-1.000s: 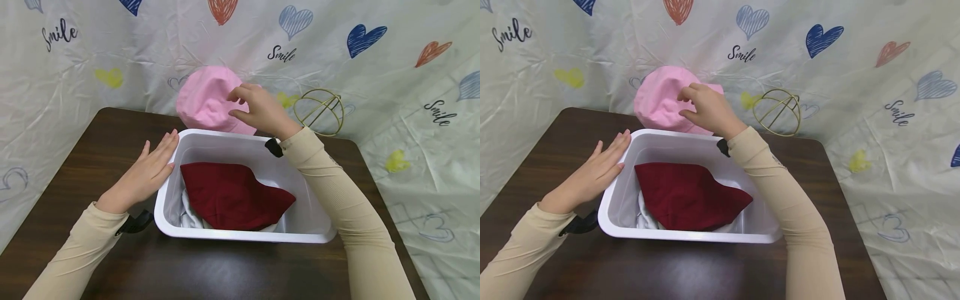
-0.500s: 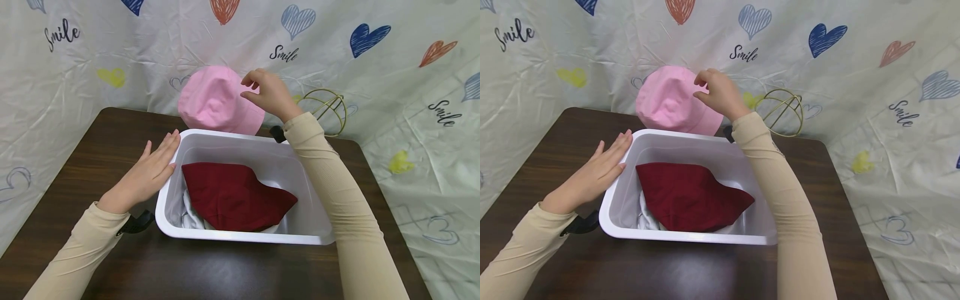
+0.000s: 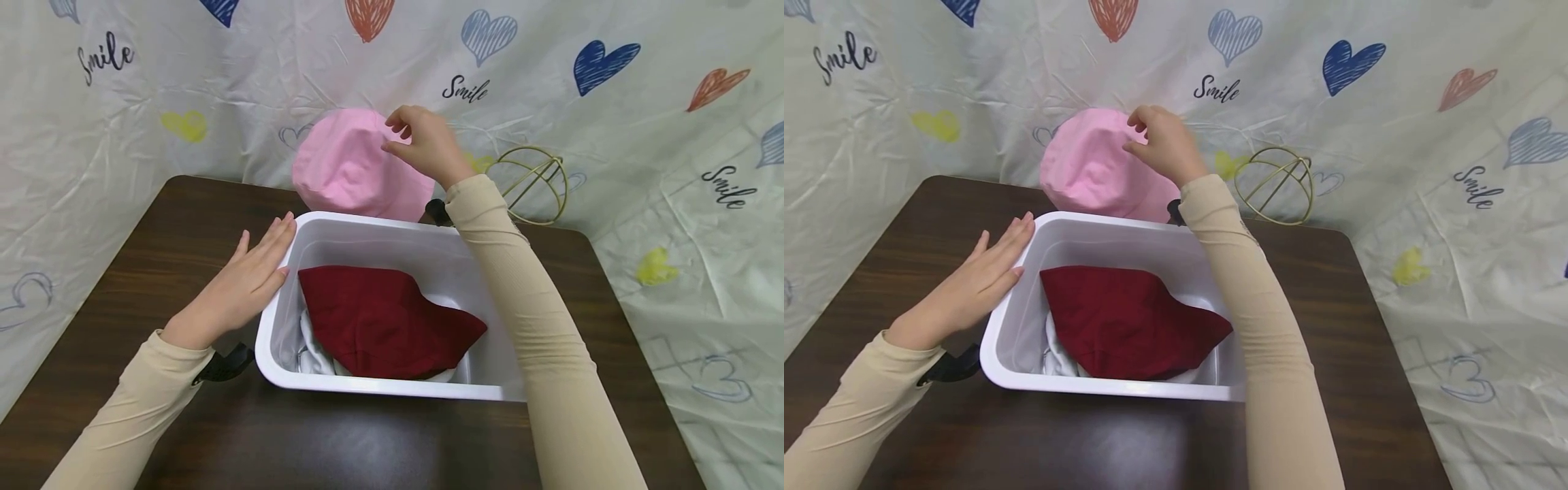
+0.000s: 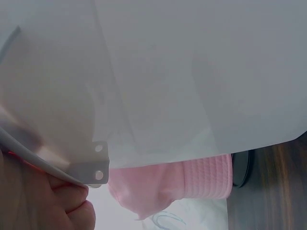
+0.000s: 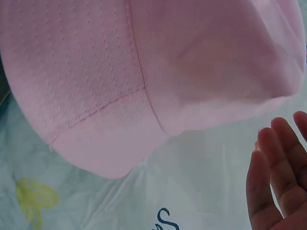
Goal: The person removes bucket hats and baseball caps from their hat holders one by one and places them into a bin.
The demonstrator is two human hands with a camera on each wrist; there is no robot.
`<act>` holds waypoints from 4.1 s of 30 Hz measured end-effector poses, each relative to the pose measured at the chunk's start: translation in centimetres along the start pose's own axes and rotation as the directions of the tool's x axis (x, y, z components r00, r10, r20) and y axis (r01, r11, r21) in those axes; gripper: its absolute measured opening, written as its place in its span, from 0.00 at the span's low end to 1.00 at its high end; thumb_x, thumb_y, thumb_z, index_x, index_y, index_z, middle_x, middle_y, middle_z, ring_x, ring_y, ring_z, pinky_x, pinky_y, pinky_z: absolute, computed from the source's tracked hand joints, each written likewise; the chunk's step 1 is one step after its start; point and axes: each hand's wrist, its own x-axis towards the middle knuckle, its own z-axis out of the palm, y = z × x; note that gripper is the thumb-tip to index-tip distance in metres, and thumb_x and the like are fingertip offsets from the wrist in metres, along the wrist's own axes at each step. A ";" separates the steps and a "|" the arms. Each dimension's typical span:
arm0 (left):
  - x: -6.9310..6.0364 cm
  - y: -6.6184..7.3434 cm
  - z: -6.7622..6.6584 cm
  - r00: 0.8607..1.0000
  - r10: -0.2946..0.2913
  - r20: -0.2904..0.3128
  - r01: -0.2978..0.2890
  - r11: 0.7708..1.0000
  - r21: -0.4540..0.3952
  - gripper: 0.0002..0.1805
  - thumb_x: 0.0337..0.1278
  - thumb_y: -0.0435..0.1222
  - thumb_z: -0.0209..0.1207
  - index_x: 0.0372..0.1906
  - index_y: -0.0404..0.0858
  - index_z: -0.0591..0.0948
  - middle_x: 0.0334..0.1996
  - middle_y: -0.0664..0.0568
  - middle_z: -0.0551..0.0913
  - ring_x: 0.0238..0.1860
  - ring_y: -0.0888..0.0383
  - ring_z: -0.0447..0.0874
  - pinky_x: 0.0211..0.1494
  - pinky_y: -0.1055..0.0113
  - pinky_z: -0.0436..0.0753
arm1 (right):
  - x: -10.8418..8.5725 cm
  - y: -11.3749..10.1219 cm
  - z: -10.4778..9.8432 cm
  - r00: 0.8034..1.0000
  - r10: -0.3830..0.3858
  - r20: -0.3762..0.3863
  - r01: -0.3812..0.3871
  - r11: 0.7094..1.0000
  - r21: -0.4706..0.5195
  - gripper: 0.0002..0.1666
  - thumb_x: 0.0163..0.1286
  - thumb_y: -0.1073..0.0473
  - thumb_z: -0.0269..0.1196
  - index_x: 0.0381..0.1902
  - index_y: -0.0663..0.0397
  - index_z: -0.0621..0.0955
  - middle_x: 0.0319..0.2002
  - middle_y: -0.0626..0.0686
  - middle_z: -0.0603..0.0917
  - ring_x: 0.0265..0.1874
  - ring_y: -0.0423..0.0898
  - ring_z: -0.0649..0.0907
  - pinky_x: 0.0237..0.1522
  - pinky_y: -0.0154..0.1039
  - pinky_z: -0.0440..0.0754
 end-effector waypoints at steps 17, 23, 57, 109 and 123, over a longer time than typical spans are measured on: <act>0.1 -0.1 0.1 1.000 -0.003 0.000 0.003 1.000 -0.001 0.34 0.70 0.36 0.42 0.74 0.34 0.44 0.74 0.42 0.43 0.74 0.47 0.39 0.68 0.38 0.36 | 1.5 -0.3 2.4 0.992 0.073 -0.106 -0.071 0.997 0.024 0.14 0.61 0.58 0.66 0.41 0.62 0.81 0.37 0.55 0.82 0.39 0.46 0.78 0.45 0.35 0.72; 0.0 -0.1 0.1 1.000 -0.003 -0.004 0.003 1.000 -0.004 0.34 0.70 0.36 0.42 0.74 0.34 0.44 0.74 0.42 0.43 0.74 0.46 0.39 0.68 0.38 0.35 | 1.6 -1.0 2.5 0.981 0.108 -0.160 -0.113 0.993 -0.021 0.10 0.63 0.57 0.65 0.35 0.60 0.84 0.33 0.54 0.85 0.34 0.46 0.78 0.41 0.36 0.73; 0.0 0.0 0.1 1.000 -0.010 -0.005 0.010 1.000 -0.009 0.33 0.70 0.36 0.42 0.74 0.34 0.45 0.74 0.41 0.43 0.74 0.46 0.39 0.68 0.39 0.35 | 0.5 -2.5 -2.1 0.856 0.148 -0.495 0.097 0.895 0.436 0.05 0.72 0.67 0.50 0.35 0.57 0.72 0.30 0.48 0.72 0.31 0.39 0.72 0.38 0.29 0.67; -0.1 0.0 -0.2 1.000 -0.007 0.006 0.007 1.000 -0.017 0.33 0.71 0.38 0.41 0.74 0.34 0.44 0.74 0.42 0.42 0.74 0.47 0.38 0.68 0.39 0.35 | -15.0 -0.7 -5.5 0.871 -0.452 -0.194 0.483 0.714 0.507 0.07 0.67 0.75 0.52 0.36 0.70 0.79 0.35 0.57 0.79 0.35 0.46 0.74 0.39 0.33 0.69; -0.1 0.0 0.0 1.000 0.002 -0.003 -0.002 1.000 -0.019 0.33 0.71 0.37 0.41 0.74 0.34 0.44 0.74 0.42 0.43 0.74 0.46 0.39 0.68 0.39 0.35 | -18.1 -0.2 -3.6 0.868 -0.491 -0.072 0.393 0.592 0.704 0.08 0.68 0.71 0.54 0.40 0.68 0.80 0.40 0.57 0.80 0.43 0.50 0.76 0.48 0.38 0.72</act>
